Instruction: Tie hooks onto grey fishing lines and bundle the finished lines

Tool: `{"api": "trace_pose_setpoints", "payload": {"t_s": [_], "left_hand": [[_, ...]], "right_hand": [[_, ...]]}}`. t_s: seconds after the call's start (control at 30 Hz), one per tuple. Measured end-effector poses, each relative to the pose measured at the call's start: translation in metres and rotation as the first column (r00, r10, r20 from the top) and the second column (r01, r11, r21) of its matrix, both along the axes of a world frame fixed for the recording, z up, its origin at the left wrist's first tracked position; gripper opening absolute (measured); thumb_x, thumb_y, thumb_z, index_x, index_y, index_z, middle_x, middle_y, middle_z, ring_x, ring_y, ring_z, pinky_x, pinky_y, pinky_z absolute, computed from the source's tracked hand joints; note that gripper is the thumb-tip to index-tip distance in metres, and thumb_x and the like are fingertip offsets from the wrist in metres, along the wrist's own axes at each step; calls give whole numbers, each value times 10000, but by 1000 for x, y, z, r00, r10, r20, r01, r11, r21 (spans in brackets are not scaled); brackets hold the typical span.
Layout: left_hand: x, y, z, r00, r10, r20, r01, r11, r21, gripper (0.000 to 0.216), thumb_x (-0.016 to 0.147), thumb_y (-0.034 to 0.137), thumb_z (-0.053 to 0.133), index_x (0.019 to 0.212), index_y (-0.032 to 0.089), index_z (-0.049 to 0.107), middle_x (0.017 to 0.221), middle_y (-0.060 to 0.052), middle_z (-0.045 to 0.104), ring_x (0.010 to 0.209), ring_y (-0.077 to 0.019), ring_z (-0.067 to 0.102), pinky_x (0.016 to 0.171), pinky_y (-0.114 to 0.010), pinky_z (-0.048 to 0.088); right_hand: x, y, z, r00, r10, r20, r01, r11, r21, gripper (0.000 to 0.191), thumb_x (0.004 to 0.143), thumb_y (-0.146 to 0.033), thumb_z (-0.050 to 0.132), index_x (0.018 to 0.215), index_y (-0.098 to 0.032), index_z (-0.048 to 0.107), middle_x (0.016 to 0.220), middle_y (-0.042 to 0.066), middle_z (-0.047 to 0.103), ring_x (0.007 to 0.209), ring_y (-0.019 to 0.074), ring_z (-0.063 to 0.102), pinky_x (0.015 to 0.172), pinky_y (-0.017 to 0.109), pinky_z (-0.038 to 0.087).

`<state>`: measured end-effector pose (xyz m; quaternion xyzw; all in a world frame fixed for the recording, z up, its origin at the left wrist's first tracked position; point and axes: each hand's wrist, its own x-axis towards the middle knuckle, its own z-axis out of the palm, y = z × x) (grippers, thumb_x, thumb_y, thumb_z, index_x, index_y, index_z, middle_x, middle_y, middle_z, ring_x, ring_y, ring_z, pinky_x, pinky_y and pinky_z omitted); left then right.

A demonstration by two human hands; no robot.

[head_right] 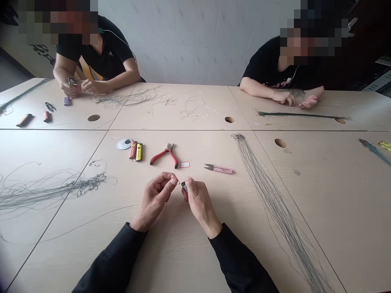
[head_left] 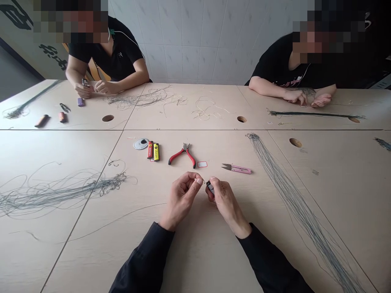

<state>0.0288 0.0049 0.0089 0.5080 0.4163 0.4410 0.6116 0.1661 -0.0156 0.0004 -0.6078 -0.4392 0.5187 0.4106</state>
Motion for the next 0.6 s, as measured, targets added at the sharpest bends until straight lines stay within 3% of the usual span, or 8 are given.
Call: {"api": "trace_pose_setpoints", "payload": {"t_s": [0.17,0.23,0.37,0.47,0.6], "left_hand": [[0,0,1,1000,-16,-13,16,1000,-1,299,895,451,630,860,157,584,630,54,421,507,-52,272,477,-206,248],[-1,0,1,1000,6,-16,-6,1000,-2,297,896,447,630,858,157,578,630,55,407,510,-51,280,474,-204,240],[-2,2,0,999,42,-16,-42,999,-11,303,898,449,626,845,157,568,628,56,386,512,-50,286,470,-204,228],[-3,2,-1,999,50,-18,-50,999,-11,302,901,450,623,849,157,571,629,57,379,511,-48,281,469,-201,227],[-2,2,-1,998,48,-27,-48,999,-9,302,896,451,628,862,155,580,631,55,397,513,-49,295,468,-199,236]], "right_hand": [[1,0,0,997,-39,-61,38,999,-11,484,938,-450,373,523,-204,338,477,-37,309,463,98,278,475,266,228],[5,0,2,968,-131,-213,120,991,-64,504,937,-550,368,575,-201,404,490,-49,299,449,93,234,441,251,192],[12,3,4,829,-298,-473,264,955,-137,642,874,-792,284,786,-205,529,555,-65,309,463,91,192,405,218,138],[12,2,4,855,-286,-432,284,956,-72,538,883,-730,432,853,-205,552,577,-75,287,473,81,199,409,205,152],[7,-4,5,970,-90,-226,113,989,93,349,890,-532,617,962,-191,618,602,-73,300,505,80,253,439,213,218]]}}
